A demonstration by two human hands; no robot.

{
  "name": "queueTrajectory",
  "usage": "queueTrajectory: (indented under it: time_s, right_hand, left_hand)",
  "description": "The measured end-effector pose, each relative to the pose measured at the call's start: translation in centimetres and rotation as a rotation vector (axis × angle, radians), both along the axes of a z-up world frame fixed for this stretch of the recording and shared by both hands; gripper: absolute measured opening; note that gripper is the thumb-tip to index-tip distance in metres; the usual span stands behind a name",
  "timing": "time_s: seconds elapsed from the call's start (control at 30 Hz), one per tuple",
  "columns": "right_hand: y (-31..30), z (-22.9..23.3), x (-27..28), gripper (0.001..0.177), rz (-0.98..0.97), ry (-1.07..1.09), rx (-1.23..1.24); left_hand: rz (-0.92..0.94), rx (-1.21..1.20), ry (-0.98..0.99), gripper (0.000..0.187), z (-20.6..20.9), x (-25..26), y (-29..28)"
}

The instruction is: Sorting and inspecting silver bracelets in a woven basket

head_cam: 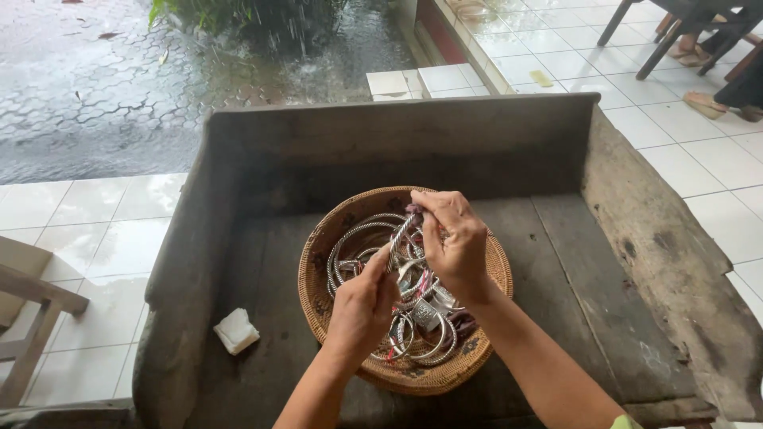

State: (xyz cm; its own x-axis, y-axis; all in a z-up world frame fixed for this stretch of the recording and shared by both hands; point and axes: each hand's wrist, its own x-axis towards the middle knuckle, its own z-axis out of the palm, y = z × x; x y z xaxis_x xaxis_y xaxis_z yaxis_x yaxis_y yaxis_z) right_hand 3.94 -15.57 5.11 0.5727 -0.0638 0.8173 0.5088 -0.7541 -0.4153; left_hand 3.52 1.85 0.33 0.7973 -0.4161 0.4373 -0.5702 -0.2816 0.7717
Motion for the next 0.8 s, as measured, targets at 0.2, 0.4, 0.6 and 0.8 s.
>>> queueTrajectory:
  time_s: [0.2,0.4,0.6,0.8]
  right_hand:
    - [-0.6,-1.7,-0.4,0.040,-0.011,-0.069,-0.124]
    - [2.3,-2.2,-3.9,0.032,0.167,-0.117,-0.290]
    - [0.7,-2.7,-2.5,0.035,0.051,-0.181,-0.175]
    - [-1.6,-2.7,-1.1,0.038,0.006,-0.123,-0.015]
  left_hand:
    - [-0.060,-0.075,-0.004,0.045,0.6,-0.3,-0.1]
    - [-0.090,-0.108,-0.044,0.036,0.1,0.0,-0.4]
    - [-0.113,-0.051,-0.073,0.054,-0.1,-0.1,-0.4]
    - [-0.099,-0.063,-0.077,0.049,-0.3,-0.6,-0.7]
